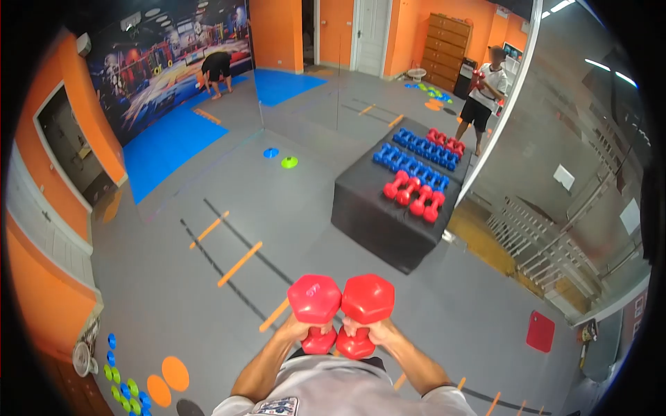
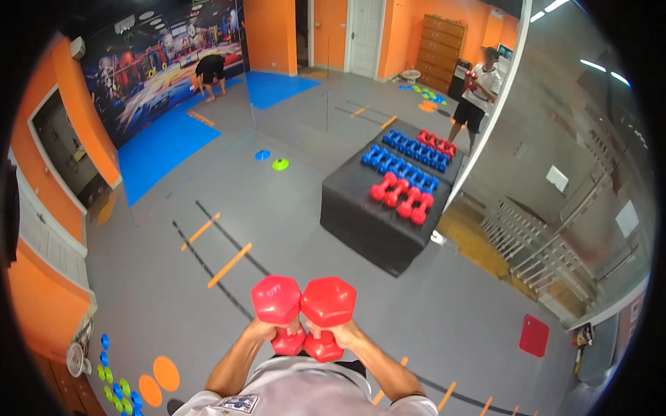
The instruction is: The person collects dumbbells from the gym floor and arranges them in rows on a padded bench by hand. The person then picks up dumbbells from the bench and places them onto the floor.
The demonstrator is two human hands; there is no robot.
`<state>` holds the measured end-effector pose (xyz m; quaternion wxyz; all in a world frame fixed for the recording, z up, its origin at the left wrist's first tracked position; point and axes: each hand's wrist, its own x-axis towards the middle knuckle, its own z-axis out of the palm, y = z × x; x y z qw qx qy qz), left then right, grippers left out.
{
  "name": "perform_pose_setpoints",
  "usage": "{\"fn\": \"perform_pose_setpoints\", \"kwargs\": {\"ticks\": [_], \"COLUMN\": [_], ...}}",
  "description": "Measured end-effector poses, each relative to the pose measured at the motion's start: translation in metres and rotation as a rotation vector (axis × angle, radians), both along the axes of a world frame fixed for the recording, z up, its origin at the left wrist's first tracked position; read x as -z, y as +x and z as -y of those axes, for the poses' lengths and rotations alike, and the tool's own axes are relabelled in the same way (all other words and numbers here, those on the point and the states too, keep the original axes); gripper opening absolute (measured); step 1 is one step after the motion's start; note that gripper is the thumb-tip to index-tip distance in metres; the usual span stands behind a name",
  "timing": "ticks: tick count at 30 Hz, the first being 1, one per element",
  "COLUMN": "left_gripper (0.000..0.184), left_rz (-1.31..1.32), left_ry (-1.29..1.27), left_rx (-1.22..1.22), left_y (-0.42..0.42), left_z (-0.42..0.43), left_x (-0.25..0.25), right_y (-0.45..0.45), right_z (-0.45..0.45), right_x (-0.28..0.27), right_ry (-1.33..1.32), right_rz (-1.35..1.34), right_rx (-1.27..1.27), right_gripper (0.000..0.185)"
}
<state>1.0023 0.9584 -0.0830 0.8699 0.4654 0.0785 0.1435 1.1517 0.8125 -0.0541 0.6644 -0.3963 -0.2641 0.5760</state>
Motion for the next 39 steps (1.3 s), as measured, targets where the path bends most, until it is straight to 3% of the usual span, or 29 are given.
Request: {"fn": "perform_pose_setpoints", "kwargs": {"ticks": [7,15,20,39], "left_gripper": [0.020,0.017,0.016,0.014], "left_rz": [-0.086,-0.065,-0.107,-0.101], "left_ry": [-0.051,-0.035,-0.055,-0.045], "left_rx": [0.135,0.284,0.286,0.502], "left_y": [0.105,0.267,0.374,0.699], "left_z": [-0.146,-0.295,-0.374,-0.592], "left_x": [-0.024,0.020,0.020,0.032], "right_y": [0.093,0.238,0.342,0.604], "right_z": [-0.132,-0.261,-0.338,-0.537], "right_x": [0.010,0.040,0.043,0.030], "right_ry": [0.108,0.110,0.115,-0.015], "right_rz": [-0.117,-0.130,-0.128,0.027], "right_rx": [0.082,0.214,0.232,0.593], "right_gripper": [0.012,0.011,0.011,0.011]}}
